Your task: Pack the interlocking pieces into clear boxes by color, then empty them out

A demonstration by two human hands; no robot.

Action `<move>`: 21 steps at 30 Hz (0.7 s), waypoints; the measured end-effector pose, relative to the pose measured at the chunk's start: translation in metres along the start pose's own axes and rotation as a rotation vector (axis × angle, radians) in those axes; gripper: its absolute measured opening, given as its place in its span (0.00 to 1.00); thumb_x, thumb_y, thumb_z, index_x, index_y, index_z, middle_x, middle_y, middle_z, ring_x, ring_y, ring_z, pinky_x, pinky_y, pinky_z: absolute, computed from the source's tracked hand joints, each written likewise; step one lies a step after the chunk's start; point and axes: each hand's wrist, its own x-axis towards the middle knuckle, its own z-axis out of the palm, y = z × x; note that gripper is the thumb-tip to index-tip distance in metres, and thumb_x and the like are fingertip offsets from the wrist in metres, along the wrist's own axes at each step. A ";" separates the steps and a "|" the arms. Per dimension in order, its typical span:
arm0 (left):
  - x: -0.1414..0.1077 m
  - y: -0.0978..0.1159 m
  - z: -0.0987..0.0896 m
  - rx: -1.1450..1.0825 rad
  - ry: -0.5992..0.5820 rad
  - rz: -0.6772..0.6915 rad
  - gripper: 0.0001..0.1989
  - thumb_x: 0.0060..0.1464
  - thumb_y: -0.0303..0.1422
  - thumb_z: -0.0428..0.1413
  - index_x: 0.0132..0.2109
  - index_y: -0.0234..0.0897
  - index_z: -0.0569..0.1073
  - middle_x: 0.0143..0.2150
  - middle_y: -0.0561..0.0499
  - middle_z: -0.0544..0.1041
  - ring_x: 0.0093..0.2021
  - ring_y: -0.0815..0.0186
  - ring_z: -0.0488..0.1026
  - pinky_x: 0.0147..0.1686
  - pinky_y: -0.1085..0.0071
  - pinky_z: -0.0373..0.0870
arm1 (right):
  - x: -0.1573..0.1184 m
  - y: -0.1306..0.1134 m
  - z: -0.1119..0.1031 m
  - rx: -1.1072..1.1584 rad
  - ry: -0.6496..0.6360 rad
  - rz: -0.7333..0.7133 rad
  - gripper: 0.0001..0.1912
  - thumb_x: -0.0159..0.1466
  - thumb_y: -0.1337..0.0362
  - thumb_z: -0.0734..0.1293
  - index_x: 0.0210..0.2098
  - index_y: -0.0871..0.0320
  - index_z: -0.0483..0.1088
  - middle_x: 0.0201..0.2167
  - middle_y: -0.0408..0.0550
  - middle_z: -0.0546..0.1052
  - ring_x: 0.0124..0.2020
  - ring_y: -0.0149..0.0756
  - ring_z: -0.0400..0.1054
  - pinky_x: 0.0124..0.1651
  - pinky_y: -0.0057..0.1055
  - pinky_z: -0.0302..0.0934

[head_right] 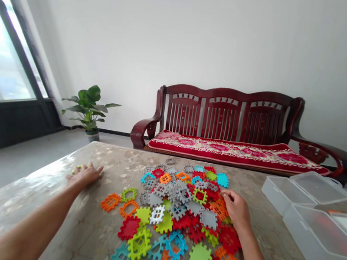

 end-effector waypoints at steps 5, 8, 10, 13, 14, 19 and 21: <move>-0.001 -0.010 0.000 0.013 -0.005 0.070 0.24 0.53 0.39 0.48 0.51 0.30 0.74 0.55 0.28 0.71 0.57 0.39 0.66 0.50 0.48 0.65 | 0.001 0.002 0.001 -0.002 0.003 0.006 0.17 0.55 0.53 0.61 0.34 0.54 0.78 0.37 0.50 0.82 0.42 0.47 0.74 0.49 0.40 0.64; -0.008 -0.005 0.000 0.013 -0.003 0.164 0.23 0.52 0.33 0.48 0.54 0.35 0.73 0.53 0.33 0.73 0.55 0.41 0.68 0.46 0.52 0.68 | 0.000 -0.002 0.001 0.011 0.005 -0.003 0.17 0.56 0.53 0.61 0.34 0.55 0.77 0.38 0.50 0.81 0.43 0.45 0.74 0.50 0.40 0.64; -0.015 0.002 0.001 0.003 -0.015 0.251 0.24 0.52 0.32 0.49 0.56 0.36 0.71 0.53 0.34 0.73 0.53 0.42 0.70 0.44 0.55 0.69 | -0.001 -0.007 0.000 0.019 0.001 -0.013 0.16 0.56 0.55 0.61 0.33 0.55 0.77 0.37 0.50 0.82 0.42 0.45 0.74 0.50 0.39 0.64; -0.029 0.020 0.005 -0.027 -0.040 0.379 0.23 0.53 0.31 0.48 0.56 0.34 0.70 0.50 0.35 0.74 0.47 0.47 0.73 0.43 0.58 0.69 | -0.002 -0.013 0.000 0.004 0.011 -0.017 0.15 0.57 0.57 0.60 0.33 0.54 0.77 0.37 0.49 0.82 0.42 0.44 0.74 0.49 0.38 0.65; -0.036 0.028 0.007 -0.040 -0.045 0.416 0.22 0.54 0.30 0.47 0.55 0.34 0.70 0.49 0.35 0.75 0.46 0.49 0.74 0.43 0.59 0.69 | -0.002 -0.014 0.000 0.001 0.012 -0.019 0.15 0.57 0.57 0.60 0.33 0.54 0.77 0.36 0.49 0.82 0.42 0.43 0.74 0.49 0.37 0.65; -0.081 0.080 0.012 -0.203 -0.068 0.596 0.18 0.54 0.26 0.45 0.52 0.37 0.69 0.43 0.44 0.77 0.46 0.57 0.74 0.46 0.65 0.68 | -0.002 -0.015 0.002 -0.009 0.024 -0.018 0.13 0.57 0.59 0.60 0.32 0.53 0.77 0.36 0.47 0.82 0.41 0.42 0.75 0.49 0.37 0.65; -0.100 0.102 0.010 -0.262 -0.062 0.640 0.18 0.56 0.26 0.44 0.52 0.39 0.67 0.44 0.47 0.77 0.46 0.60 0.74 0.48 0.68 0.68 | -0.002 -0.015 0.002 -0.016 0.031 -0.013 0.13 0.57 0.60 0.60 0.32 0.52 0.77 0.36 0.47 0.82 0.41 0.42 0.75 0.49 0.38 0.65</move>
